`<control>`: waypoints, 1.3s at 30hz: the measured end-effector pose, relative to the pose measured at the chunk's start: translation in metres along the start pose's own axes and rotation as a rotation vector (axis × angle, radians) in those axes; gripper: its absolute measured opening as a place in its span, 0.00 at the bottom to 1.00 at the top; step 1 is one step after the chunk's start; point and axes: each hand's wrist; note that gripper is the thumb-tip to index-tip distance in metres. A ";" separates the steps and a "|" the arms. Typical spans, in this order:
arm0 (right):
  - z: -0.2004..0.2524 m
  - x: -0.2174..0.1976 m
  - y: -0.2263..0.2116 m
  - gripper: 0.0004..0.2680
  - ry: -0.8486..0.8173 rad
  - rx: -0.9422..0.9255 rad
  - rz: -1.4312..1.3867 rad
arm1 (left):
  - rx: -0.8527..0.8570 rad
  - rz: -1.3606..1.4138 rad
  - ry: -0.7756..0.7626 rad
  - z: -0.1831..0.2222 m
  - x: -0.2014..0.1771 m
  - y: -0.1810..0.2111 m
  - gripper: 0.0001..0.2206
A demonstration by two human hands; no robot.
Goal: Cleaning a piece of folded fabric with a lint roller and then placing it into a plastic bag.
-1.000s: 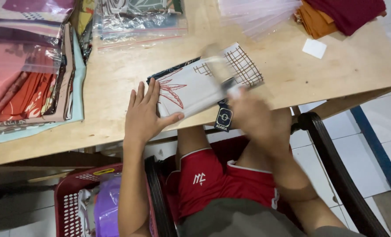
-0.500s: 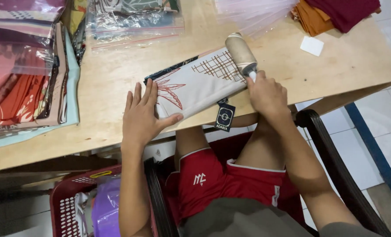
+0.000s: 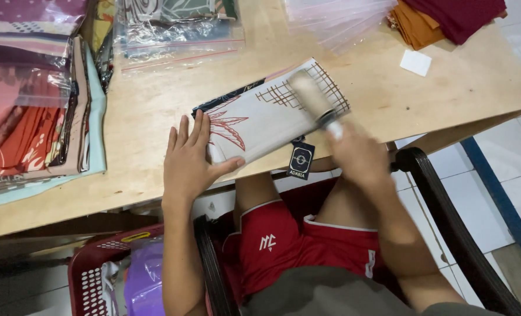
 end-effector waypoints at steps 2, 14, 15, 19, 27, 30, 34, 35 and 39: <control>-0.018 0.000 0.018 0.23 0.000 0.121 -0.026 | 0.005 0.002 0.005 0.000 0.001 0.000 0.56; 0.043 -0.014 -0.092 0.15 0.099 -0.432 0.125 | 0.009 0.007 0.075 0.001 0.003 0.001 0.57; 0.038 -0.011 -0.095 0.17 0.064 -0.395 0.080 | 0.008 0.000 0.069 0.001 0.003 0.000 0.58; 0.019 -0.035 -0.061 0.19 -0.025 -0.236 0.024 | 0.014 0.024 0.058 0.001 0.004 -0.002 0.58; -0.023 -0.021 -0.013 0.25 0.022 0.052 -0.049 | 0.008 0.018 0.037 0.004 -0.002 0.003 0.57; 0.019 -0.025 -0.063 0.23 0.000 -0.095 -0.029 | 0.002 0.002 0.044 0.003 0.000 0.001 0.57; 0.045 0.005 -0.097 0.20 0.119 -0.356 0.113 | -0.006 0.035 0.043 0.001 0.002 0.001 0.58; 0.038 -0.004 -0.088 0.20 0.117 -0.357 0.112 | -0.008 0.035 0.041 0.001 0.001 0.001 0.58; -0.010 -0.019 -0.034 0.23 -0.041 -0.080 -0.057 | 0.004 0.005 0.016 0.003 -0.003 0.003 0.57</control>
Point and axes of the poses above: each hand's wrist, its own z-axis away from the middle knuckle, its own x-axis out of the palm, y = z × x, and after that the axes turned 3 degrees about z, right-handed
